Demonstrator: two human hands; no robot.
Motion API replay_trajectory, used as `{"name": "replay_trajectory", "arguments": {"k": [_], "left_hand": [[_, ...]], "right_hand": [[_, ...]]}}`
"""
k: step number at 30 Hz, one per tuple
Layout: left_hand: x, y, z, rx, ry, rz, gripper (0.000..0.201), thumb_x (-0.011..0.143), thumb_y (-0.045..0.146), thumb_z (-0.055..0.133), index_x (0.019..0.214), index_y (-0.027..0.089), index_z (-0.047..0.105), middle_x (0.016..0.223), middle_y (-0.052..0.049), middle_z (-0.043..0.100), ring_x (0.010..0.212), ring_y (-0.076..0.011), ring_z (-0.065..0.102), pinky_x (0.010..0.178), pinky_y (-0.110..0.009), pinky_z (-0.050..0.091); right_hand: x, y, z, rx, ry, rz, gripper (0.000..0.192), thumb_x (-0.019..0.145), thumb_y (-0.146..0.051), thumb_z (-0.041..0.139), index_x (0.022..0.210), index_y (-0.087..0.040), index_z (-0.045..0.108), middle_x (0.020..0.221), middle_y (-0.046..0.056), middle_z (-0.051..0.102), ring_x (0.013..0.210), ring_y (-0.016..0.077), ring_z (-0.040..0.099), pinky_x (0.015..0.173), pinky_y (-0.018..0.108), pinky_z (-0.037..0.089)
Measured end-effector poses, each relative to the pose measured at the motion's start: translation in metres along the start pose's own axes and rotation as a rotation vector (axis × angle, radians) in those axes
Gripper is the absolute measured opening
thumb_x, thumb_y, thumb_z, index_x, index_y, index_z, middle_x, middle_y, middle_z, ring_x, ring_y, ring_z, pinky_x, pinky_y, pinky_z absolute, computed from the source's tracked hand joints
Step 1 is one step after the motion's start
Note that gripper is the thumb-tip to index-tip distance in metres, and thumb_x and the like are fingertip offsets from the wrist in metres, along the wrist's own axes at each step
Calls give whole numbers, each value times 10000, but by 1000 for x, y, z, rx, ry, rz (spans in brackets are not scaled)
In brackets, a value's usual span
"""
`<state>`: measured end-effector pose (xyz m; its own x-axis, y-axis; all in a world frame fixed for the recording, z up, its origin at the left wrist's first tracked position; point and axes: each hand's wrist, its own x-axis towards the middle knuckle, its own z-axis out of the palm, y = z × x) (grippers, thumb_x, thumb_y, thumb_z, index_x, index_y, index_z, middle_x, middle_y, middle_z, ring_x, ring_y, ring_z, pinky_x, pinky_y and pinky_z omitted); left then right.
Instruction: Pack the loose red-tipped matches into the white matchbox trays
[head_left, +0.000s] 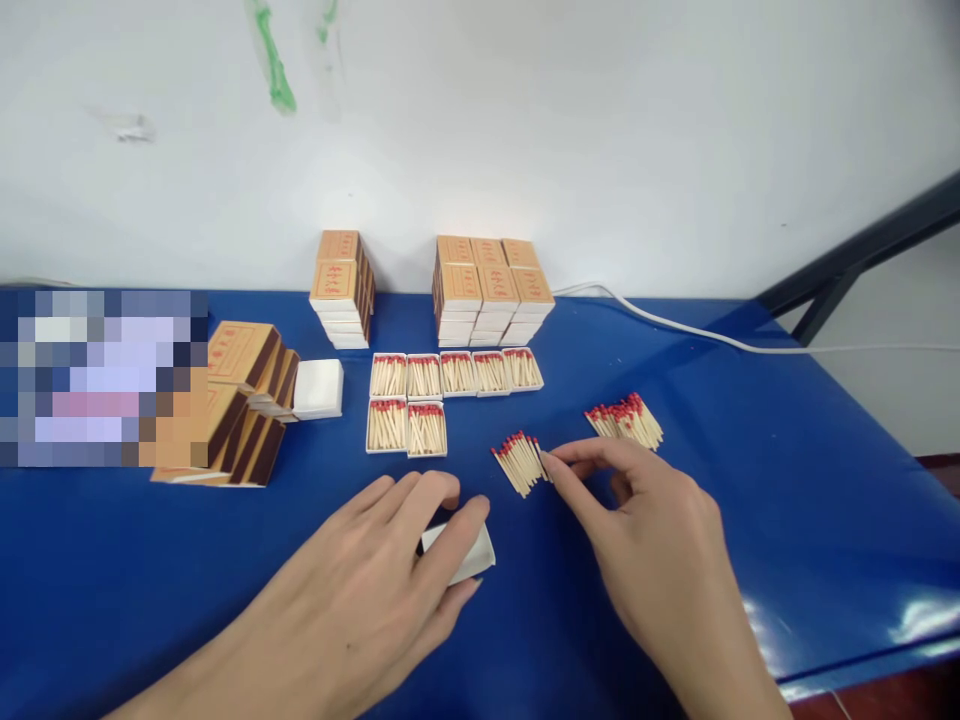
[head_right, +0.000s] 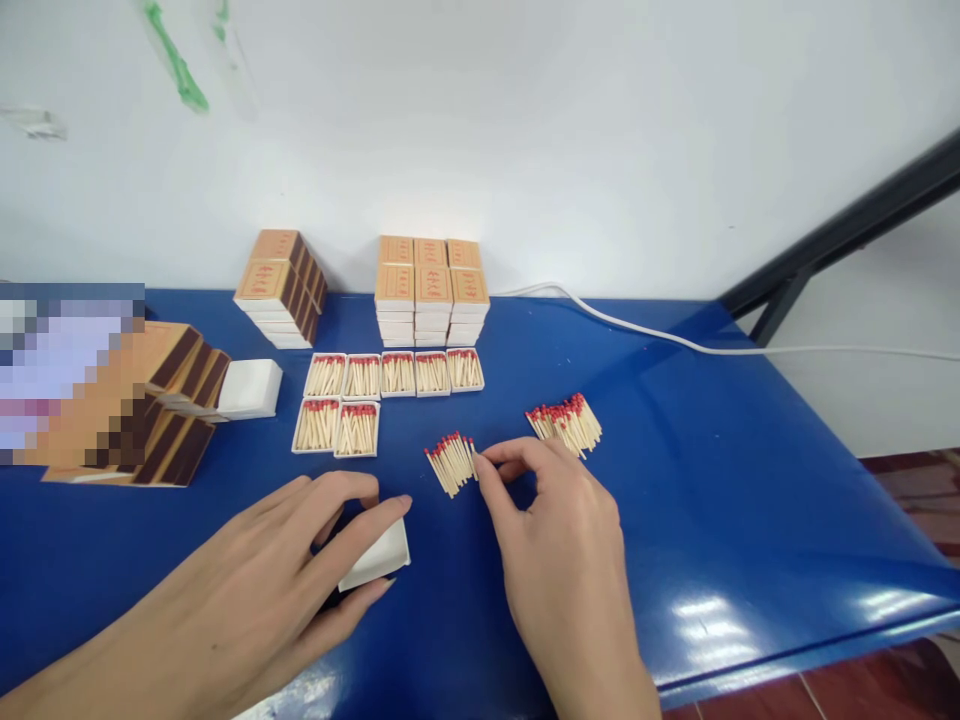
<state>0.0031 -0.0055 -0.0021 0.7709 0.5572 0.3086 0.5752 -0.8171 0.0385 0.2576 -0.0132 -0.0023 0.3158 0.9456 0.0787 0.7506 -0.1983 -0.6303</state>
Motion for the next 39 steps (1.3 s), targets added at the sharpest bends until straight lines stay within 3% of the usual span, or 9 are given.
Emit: {"name": "replay_trajectory", "arguments": {"k": [9, 17, 25, 32, 39], "left_hand": [[-2, 0, 6, -9, 8, -31, 408, 1232, 268, 377, 1506, 101, 628, 1224, -151, 699, 1110, -309, 763, 886, -486, 653], [0, 0, 0, -4, -23, -1, 389, 1218, 247, 415, 1511, 77, 608, 1205, -161, 702, 1072, -329, 775, 843, -511, 658], [0, -1, 1, 9, -1, 5, 385, 1228, 261, 395, 1487, 82, 617, 1182, -161, 718, 1052, -320, 785, 822, -492, 660], [1, -1, -2, -6, -3, 5, 370, 1219, 249, 400, 1469, 82, 615, 1176, -165, 719, 1002, -315, 786, 790, -500, 678], [2, -2, -1, 5, -10, 2, 388, 1222, 267, 401, 1485, 85, 620, 1184, -163, 720, 1004, -308, 785, 806, -489, 667]], "right_hand": [[5, -3, 6, -13, 13, -19, 293, 1047, -558, 746, 984, -296, 861, 912, 36, 830, 723, 233, 644, 705, 375, 437], [6, -1, 4, -13, -3, -11, 293, 1046, -558, 746, 974, -297, 858, 885, 25, 824, 690, 221, 622, 706, 381, 428], [11, -5, 7, -59, 53, -17, 284, 1041, -513, 722, 955, -277, 855, 946, 50, 841, 783, 247, 695, 734, 402, 446], [12, -12, 11, -49, 34, -26, 393, 1079, -609, 657, 966, -273, 828, 977, 70, 847, 808, 260, 720, 742, 407, 458], [12, -12, 10, -22, 15, 22, 290, 1017, -564, 740, 949, -293, 818, 950, 26, 828, 823, 253, 713, 769, 410, 465]]}}
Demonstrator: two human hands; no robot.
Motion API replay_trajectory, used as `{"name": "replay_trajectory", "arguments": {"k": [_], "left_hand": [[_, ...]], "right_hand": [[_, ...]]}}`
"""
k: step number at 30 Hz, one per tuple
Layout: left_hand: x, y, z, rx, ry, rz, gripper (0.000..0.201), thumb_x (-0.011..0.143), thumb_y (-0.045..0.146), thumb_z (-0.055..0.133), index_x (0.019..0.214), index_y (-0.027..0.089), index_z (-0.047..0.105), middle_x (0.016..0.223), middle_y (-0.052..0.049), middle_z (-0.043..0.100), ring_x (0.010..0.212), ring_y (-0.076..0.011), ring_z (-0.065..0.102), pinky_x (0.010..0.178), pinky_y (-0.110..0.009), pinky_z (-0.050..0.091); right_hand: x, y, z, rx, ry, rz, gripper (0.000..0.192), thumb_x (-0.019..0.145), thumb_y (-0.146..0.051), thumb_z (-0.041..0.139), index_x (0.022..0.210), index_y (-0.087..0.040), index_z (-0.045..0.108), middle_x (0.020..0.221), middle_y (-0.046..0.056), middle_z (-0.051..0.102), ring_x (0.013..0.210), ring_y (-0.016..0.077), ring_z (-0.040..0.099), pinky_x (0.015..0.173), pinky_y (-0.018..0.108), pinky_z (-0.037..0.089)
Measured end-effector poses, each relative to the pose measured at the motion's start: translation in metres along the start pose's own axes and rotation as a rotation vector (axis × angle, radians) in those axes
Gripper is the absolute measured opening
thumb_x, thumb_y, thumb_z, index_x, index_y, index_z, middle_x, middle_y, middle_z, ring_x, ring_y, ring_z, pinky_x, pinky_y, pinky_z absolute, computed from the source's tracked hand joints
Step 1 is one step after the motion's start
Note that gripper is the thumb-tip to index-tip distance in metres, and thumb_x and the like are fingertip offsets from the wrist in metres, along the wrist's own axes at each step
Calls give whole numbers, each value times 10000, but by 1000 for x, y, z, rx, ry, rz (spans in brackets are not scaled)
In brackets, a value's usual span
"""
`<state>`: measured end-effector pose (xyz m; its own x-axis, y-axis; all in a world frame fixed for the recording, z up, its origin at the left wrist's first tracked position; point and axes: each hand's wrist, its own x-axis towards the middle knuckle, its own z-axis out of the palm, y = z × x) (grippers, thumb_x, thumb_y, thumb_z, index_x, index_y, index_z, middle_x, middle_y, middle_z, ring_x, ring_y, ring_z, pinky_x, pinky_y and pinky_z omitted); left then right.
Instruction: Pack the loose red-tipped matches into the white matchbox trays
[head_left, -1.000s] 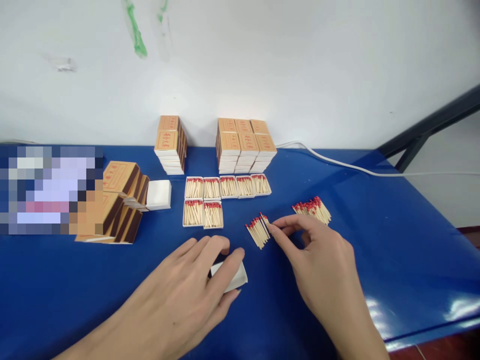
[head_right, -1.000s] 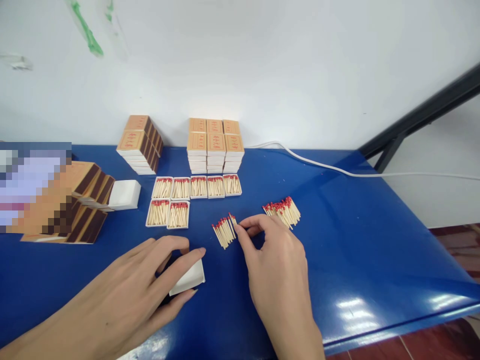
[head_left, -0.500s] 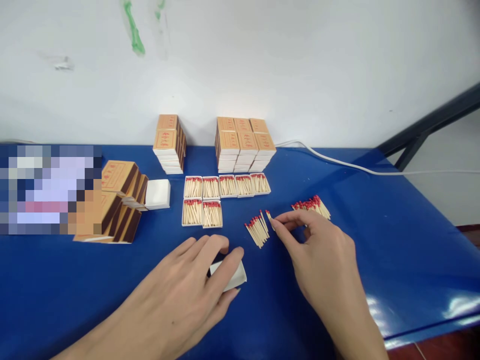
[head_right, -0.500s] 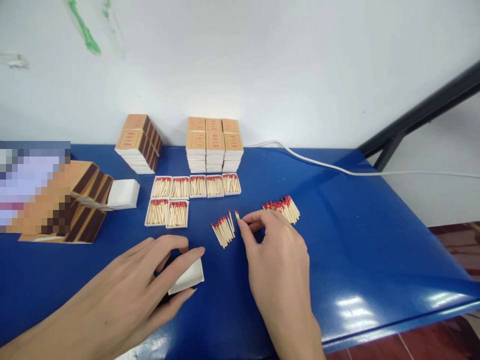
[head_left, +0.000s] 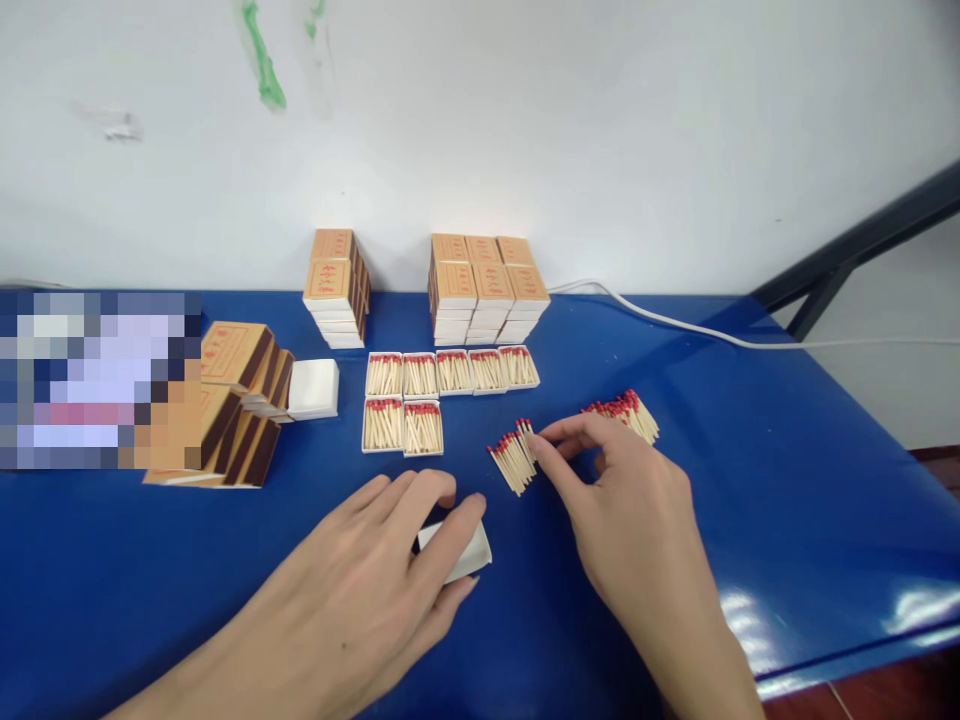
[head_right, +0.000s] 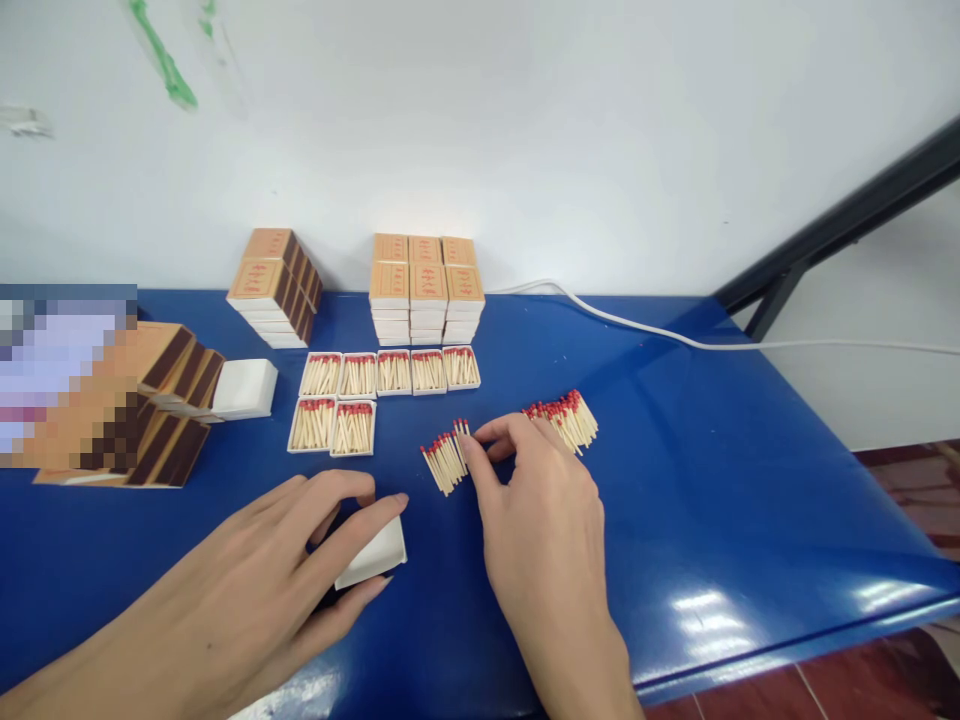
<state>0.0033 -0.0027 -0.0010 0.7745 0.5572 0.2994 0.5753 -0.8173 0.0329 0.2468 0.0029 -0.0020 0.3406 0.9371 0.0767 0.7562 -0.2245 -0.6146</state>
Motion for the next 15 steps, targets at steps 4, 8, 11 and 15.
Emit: {"name": "replay_trajectory", "arguments": {"k": [4, 8, 11, 15], "left_hand": [[1, 0, 0, -7, 0, -3, 381, 1219, 262, 409, 1482, 87, 622, 1191, -166, 719, 988, -305, 781, 797, -485, 659], [-1, 1, 0, -10, 7, -7, 379, 1210, 258, 431, 1480, 91, 638, 1195, -159, 722, 1012, -304, 783, 827, -474, 660], [-2, 1, 0, -14, 20, -18, 383, 1208, 267, 441, 1483, 102, 651, 1209, -155, 723, 1027, -300, 784, 847, -462, 663], [-1, 0, -1, -15, 37, -11, 375, 1205, 252, 436, 1475, 110, 654, 1221, -163, 728, 1016, -299, 794, 836, -465, 677]], "right_hand": [[0, 0, 0, 0, -5, 10, 245, 1008, -529, 765, 958, -296, 819, 965, 19, 829, 832, 248, 711, 777, 406, 464], [-2, 2, -2, -4, -3, -3, 223, 1017, -505, 752, 968, -303, 833, 960, 18, 828, 810, 240, 698, 762, 399, 461], [-5, 5, -4, 14, -10, -12, 215, 1014, -500, 755, 985, -306, 843, 954, 20, 826, 795, 238, 692, 733, 390, 459], [-10, 7, -8, 71, -30, -60, 258, 1048, -520, 735, 980, -300, 851, 944, 23, 820, 739, 216, 667, 706, 378, 469]]}}
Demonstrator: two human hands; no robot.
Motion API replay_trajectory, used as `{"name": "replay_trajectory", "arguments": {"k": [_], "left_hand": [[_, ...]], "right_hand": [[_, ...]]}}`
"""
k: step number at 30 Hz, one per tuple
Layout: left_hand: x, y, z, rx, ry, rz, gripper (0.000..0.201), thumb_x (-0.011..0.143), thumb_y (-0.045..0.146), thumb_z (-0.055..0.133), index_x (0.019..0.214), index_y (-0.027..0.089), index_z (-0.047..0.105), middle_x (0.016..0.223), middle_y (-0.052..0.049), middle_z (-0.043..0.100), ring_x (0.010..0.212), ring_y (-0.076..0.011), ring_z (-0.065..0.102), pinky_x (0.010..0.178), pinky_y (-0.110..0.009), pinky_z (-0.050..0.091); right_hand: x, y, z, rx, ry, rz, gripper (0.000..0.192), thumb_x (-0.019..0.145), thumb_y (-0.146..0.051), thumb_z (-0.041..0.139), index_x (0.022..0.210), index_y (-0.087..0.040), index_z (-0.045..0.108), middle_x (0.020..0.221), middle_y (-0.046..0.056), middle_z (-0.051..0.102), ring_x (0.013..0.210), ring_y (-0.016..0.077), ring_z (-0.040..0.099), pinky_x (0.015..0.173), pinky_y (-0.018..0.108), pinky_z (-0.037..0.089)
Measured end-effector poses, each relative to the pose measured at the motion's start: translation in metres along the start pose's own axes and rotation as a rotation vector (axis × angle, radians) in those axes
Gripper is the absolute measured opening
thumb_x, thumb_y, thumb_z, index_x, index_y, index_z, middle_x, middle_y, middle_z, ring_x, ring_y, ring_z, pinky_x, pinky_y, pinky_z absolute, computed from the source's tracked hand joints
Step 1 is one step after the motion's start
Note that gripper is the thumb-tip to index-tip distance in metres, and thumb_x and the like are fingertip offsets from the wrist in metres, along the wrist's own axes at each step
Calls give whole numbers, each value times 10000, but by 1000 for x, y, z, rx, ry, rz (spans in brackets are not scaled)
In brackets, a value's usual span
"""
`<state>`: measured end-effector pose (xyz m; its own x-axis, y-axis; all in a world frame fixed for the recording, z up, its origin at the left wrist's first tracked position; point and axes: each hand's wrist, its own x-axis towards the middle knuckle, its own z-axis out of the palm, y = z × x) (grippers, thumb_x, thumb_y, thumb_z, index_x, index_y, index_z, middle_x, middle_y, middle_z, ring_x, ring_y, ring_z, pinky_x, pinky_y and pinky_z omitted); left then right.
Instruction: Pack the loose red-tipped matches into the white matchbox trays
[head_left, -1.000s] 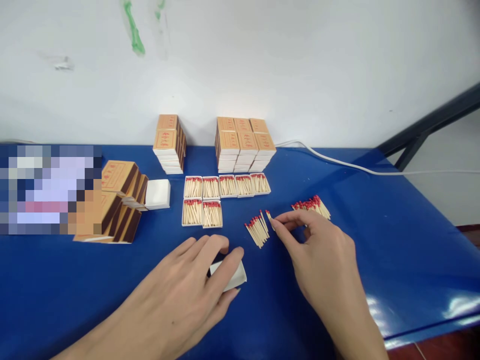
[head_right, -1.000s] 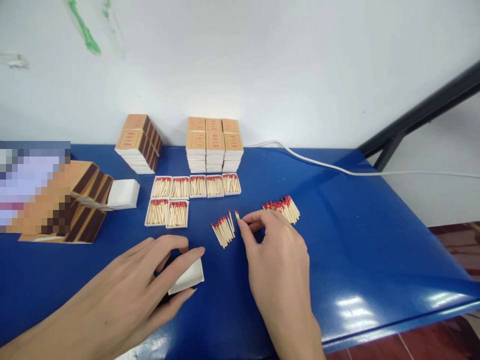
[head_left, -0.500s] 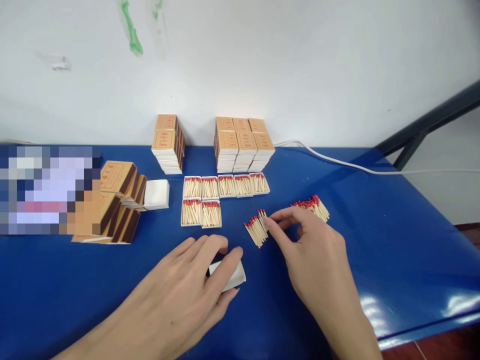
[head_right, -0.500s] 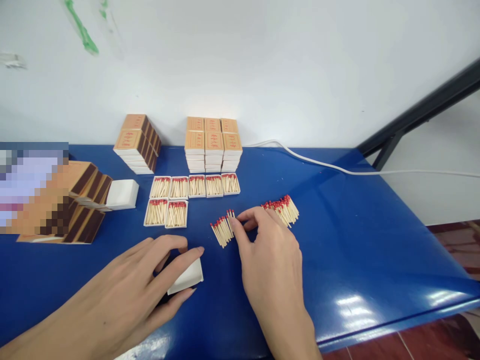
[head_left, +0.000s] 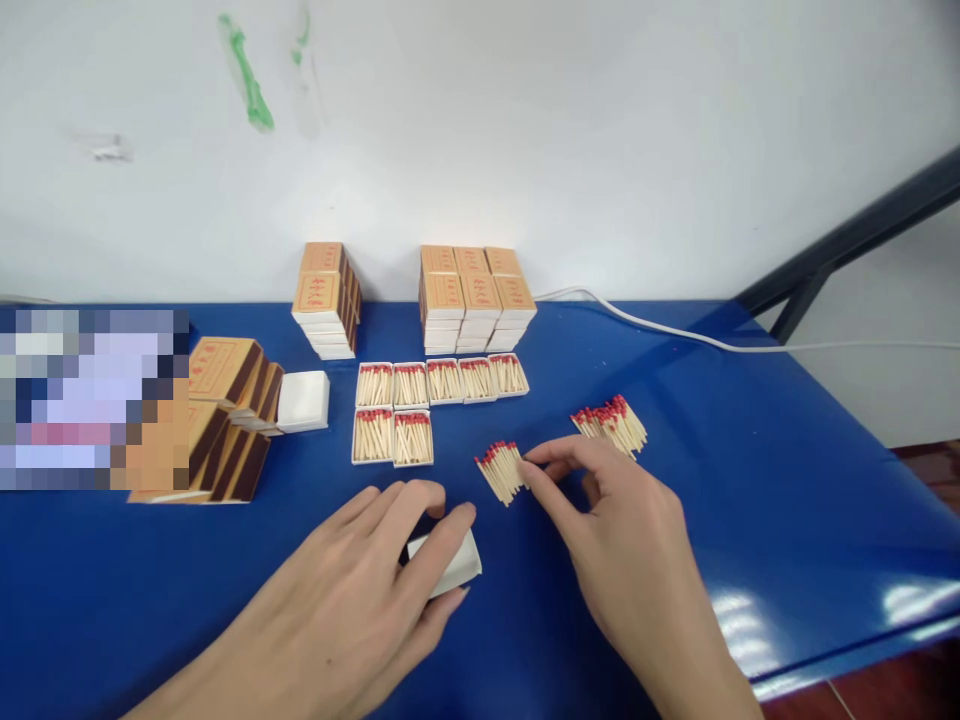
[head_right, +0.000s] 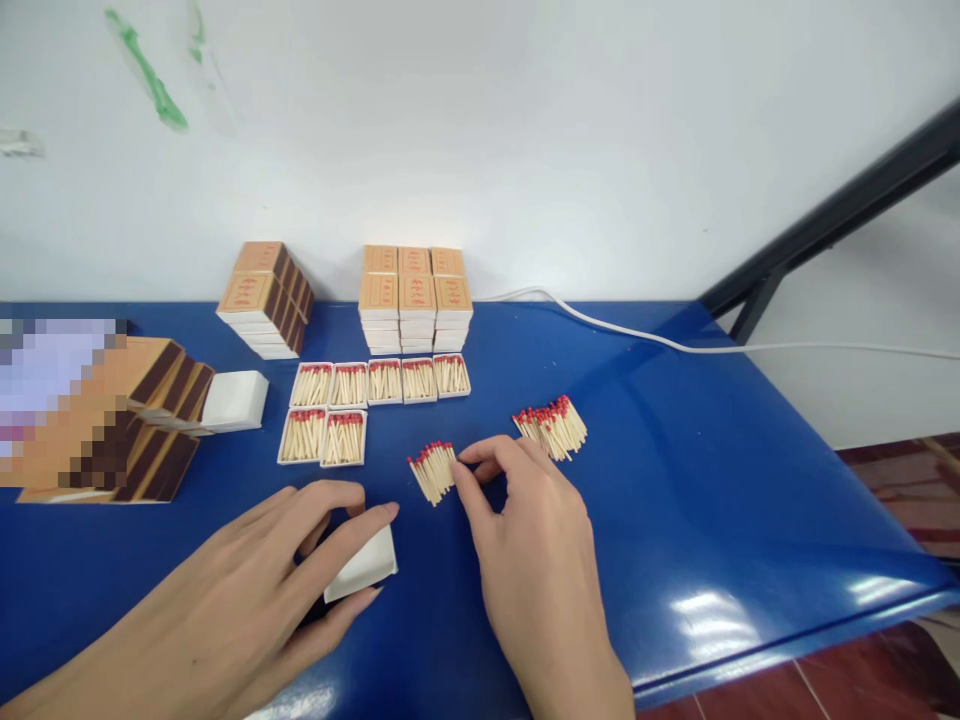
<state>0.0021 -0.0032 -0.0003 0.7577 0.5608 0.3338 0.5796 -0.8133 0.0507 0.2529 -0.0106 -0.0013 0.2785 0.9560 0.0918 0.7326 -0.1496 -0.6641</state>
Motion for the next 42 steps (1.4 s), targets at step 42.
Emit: {"name": "replay_trajectory", "arguments": {"k": [42], "left_hand": [[-2, 0, 5, -14, 10, 7, 502, 1273, 284, 285, 1499, 161, 716, 1570, -55, 790, 1207, -294, 823, 1020, -513, 634]], "right_hand": [[0, 31, 5, -254, 365, -71, 733, 1137, -841, 464, 1186, -239, 879, 971, 56, 767, 770, 224, 657, 759, 403, 483]]}}
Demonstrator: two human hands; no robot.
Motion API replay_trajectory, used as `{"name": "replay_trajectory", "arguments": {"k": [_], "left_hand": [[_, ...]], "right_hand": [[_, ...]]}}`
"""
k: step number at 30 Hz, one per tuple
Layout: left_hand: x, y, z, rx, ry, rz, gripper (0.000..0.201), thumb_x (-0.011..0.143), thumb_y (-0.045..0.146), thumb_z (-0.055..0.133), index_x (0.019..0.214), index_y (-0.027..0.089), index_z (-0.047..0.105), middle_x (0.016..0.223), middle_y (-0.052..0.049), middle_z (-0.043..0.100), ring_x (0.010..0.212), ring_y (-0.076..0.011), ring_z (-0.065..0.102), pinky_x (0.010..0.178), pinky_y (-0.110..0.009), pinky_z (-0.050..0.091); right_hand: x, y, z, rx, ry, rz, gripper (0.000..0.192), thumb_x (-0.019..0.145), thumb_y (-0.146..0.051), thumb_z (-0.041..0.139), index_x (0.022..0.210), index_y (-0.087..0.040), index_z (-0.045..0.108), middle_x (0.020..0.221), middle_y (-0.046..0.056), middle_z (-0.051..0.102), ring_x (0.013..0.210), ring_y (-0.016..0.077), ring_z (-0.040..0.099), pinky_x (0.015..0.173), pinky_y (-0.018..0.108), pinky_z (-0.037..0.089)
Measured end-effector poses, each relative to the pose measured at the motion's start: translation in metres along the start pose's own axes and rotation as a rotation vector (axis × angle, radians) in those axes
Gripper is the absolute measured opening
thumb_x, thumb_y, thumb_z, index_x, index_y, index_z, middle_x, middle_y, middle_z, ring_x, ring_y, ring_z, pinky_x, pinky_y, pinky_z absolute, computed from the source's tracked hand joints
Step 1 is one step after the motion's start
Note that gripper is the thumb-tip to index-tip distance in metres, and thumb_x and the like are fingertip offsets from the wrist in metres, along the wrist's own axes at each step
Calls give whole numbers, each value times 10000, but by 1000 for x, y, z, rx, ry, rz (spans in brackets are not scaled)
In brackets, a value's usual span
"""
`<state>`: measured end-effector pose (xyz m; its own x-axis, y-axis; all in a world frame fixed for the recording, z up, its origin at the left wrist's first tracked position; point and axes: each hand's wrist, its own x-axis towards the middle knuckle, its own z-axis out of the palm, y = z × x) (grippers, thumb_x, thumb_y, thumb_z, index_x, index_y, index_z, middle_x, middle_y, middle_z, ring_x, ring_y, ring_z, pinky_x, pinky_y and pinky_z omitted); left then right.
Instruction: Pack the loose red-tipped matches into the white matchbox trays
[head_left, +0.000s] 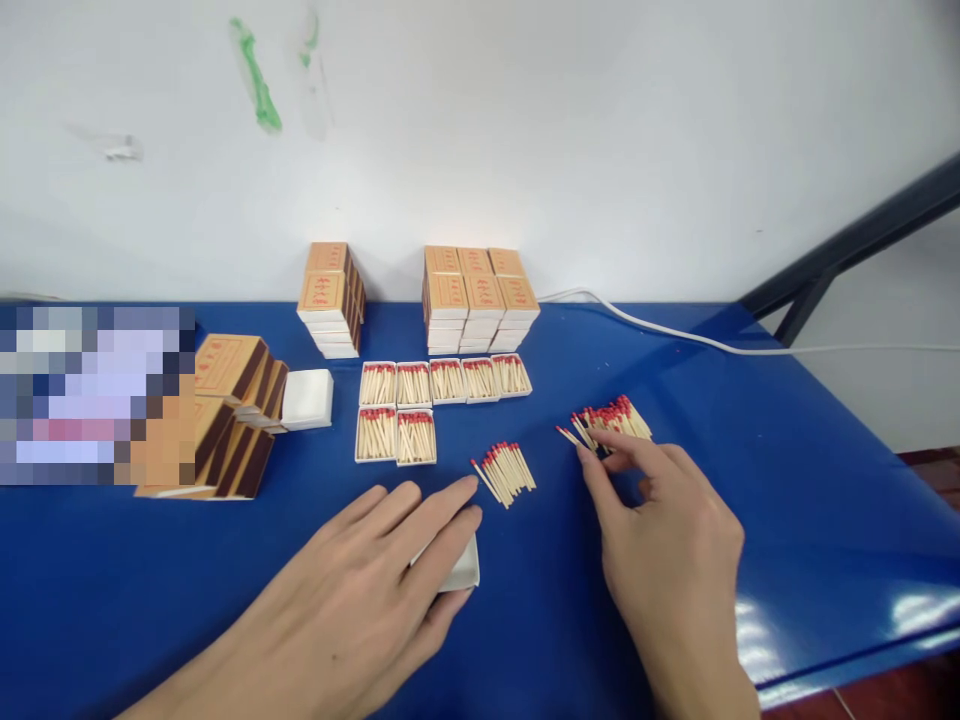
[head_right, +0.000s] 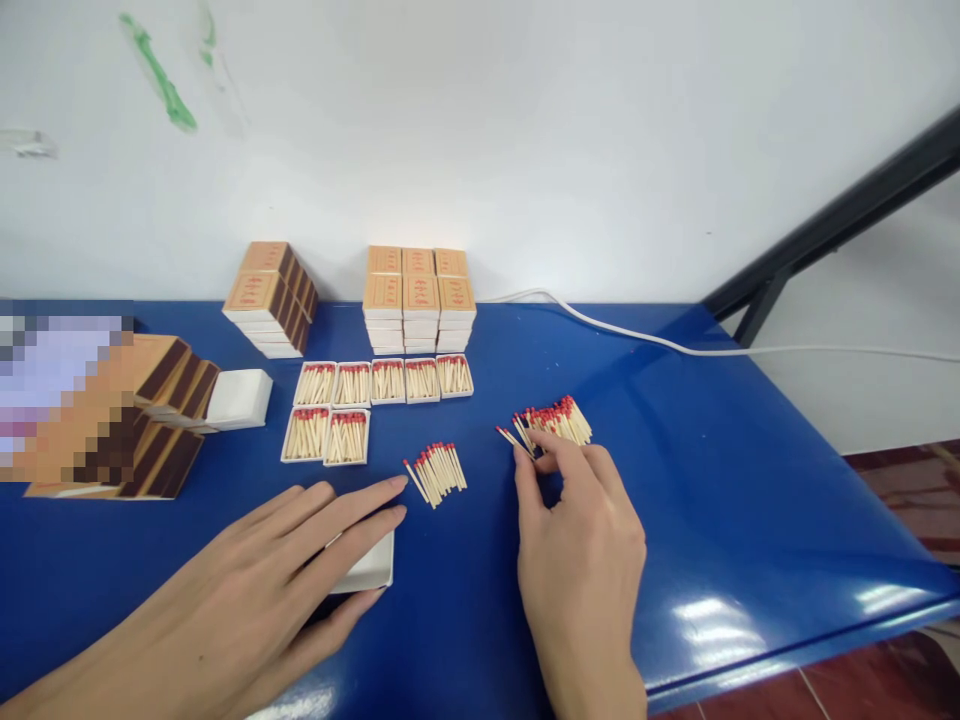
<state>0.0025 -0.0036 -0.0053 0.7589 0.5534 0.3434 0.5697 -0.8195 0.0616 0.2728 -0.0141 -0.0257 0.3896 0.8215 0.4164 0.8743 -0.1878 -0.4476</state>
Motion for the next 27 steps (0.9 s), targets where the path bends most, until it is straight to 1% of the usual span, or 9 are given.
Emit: {"name": "replay_trajectory", "arguments": {"k": [4, 7, 10, 14, 19, 24, 27], "left_hand": [[-1, 1, 1, 6, -6, 7, 491, 1269, 279, 298, 1494, 160, 719, 1572, -71, 786, 1212, -302, 820, 1019, -519, 635], [-1, 1, 1, 12, 0, -2, 486, 1269, 290, 305, 1502, 174, 715, 1602, -73, 767, 1227, -299, 817, 1028, -519, 637], [3, 0, -2, 24, -5, 16, 501, 1268, 281, 292, 1459, 173, 742, 1538, -72, 808, 1177, -286, 837, 996, -498, 656], [6, -1, -4, 31, 13, 21, 507, 1269, 270, 294, 1432, 160, 760, 1506, -70, 826, 1140, -284, 853, 975, -492, 661], [3, 0, -1, 36, 21, 22, 462, 1262, 272, 347, 1458, 150, 747, 1526, -72, 815, 1161, -299, 843, 986, -503, 641], [0, 1, 0, 35, 14, 17, 481, 1263, 271, 325, 1456, 162, 752, 1536, -82, 805, 1178, -295, 826, 1005, -501, 632], [-4, 2, 4, 34, -7, 4, 474, 1259, 286, 341, 1514, 193, 730, 1622, -91, 746, 1239, -306, 797, 1046, -519, 623]], "right_hand": [[0, 0, 0, 3, -4, -8, 734, 1145, -829, 460, 1209, -232, 882, 976, 57, 769, 771, 225, 669, 754, 403, 486], [0, -1, 1, 15, -3, -16, 710, 1152, -811, 468, 1159, -238, 887, 981, 57, 775, 764, 219, 673, 756, 401, 489], [1, -2, 0, 7, -1, -10, 690, 1145, -809, 492, 1127, -238, 880, 965, 52, 774, 774, 223, 686, 763, 401, 491], [0, -2, 0, -26, 19, -10, 716, 1144, -815, 487, 1212, -214, 870, 951, 56, 774, 782, 236, 687, 751, 405, 481], [-2, -3, 0, -44, 11, -2, 759, 1146, -827, 456, 1226, -207, 887, 962, 76, 787, 773, 240, 693, 728, 408, 471], [-1, -4, 0, -21, 12, 8, 703, 1154, -795, 476, 1147, -228, 890, 976, 71, 789, 775, 230, 701, 743, 407, 482], [0, -4, -1, -14, 15, 21, 665, 1153, -775, 503, 1108, -231, 883, 969, 72, 785, 781, 233, 696, 751, 408, 481]]}}
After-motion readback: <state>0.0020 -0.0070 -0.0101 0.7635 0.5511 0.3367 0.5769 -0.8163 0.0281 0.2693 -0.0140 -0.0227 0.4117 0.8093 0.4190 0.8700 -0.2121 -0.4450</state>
